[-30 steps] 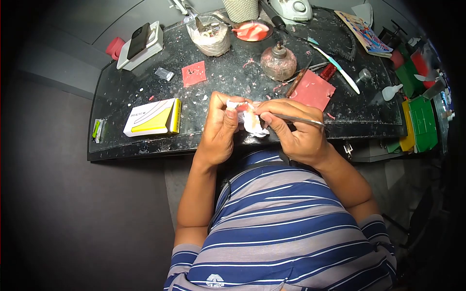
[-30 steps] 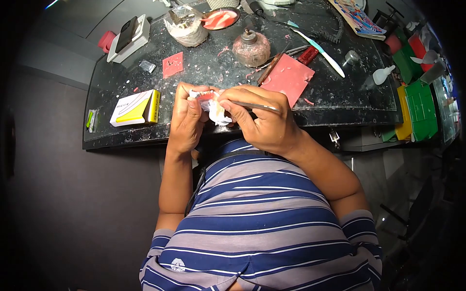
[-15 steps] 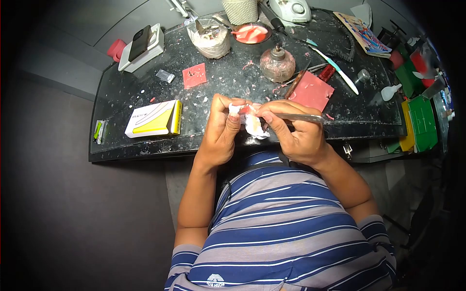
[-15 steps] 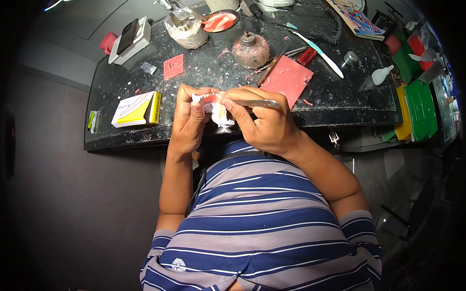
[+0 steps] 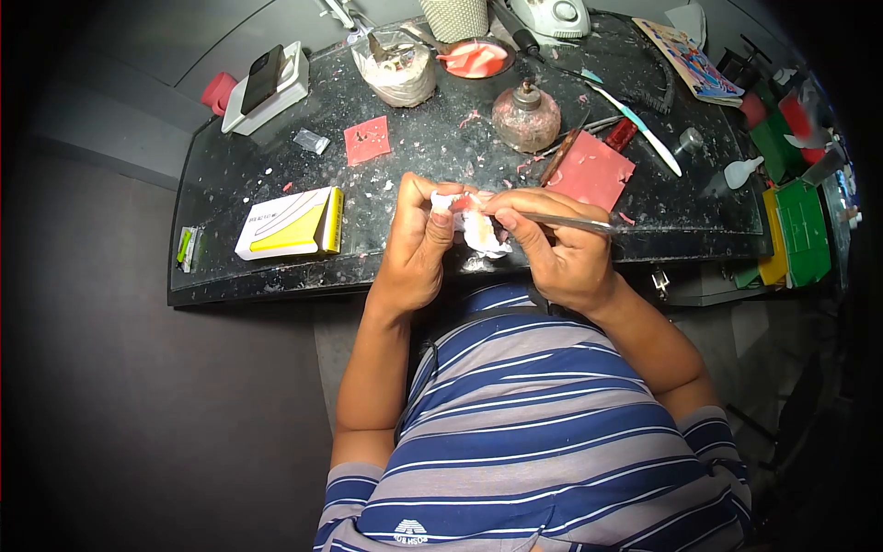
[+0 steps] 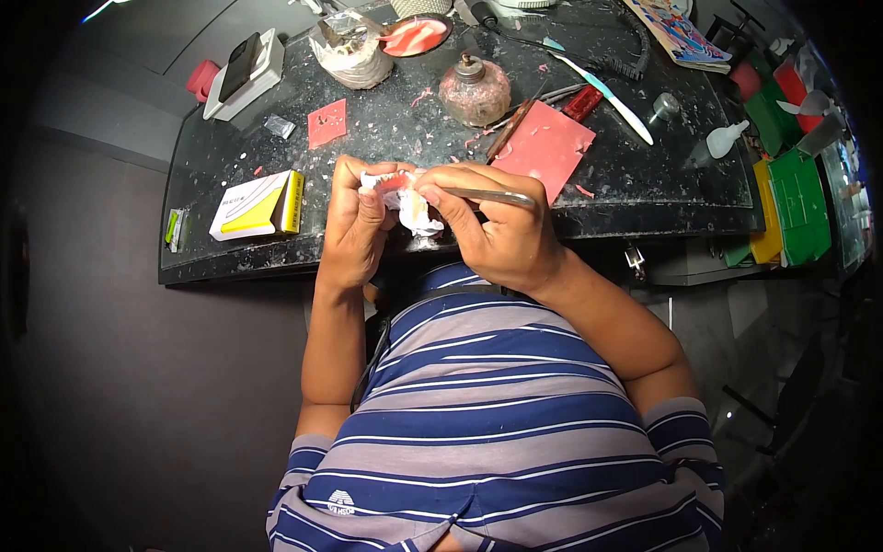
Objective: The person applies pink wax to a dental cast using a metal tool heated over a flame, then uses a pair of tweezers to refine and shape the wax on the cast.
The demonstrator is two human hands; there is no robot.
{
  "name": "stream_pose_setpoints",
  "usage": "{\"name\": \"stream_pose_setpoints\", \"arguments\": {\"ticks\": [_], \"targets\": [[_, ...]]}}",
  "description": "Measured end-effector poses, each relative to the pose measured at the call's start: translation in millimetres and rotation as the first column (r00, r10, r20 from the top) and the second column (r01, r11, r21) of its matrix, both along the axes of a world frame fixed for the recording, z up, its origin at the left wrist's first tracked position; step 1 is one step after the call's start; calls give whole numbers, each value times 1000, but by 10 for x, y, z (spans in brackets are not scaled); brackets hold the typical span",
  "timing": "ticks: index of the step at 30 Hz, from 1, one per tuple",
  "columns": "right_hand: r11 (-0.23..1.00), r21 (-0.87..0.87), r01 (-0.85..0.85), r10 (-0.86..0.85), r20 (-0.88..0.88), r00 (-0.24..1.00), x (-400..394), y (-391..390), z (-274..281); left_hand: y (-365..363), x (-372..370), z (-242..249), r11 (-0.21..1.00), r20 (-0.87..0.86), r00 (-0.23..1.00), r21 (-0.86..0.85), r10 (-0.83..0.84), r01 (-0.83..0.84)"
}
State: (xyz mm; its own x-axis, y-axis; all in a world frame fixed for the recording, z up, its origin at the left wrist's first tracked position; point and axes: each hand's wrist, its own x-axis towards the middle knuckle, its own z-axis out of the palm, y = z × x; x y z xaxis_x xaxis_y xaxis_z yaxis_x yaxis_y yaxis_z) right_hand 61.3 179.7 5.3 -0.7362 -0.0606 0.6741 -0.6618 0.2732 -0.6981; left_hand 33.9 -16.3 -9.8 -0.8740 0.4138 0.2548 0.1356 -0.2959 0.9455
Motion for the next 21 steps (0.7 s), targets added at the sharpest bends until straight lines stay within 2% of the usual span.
{"name": "stream_pose_setpoints", "arguments": {"ticks": [1,2,3,7,9,11,19,21], "targets": [[1000,1,-2,2,-1,1000,-1,-4,-16,-20,-11,6,1000,-29,1000,-29,-11,10],[997,-75,-32,38,71,997,3,-10,-41,-31,-15,11,998,-58,998,-58,-22,19],[987,-151,-57,78,139,987,9,-14,-57,-30,-17,-1,998,-59,998,-58,-22,19],[966,-251,-61,125,247,961,41,-27,-42,-9,-29,-24,998,-80,995,-1,-58,58],[900,-425,-103,272,359,893,50,-29,-4,3,-24,-11,995,-66,993,33,-94,96],[896,-429,-114,300,397,868,51,15,32,22,-13,4,983,-35,990,119,-136,139],[864,-487,-126,359,421,833,-9,44,56,44,-14,16,990,-89,989,75,-117,123],[832,-549,-81,373,445,815,-19,39,71,39,-21,19,993,-94,991,64,-94,101]]}}
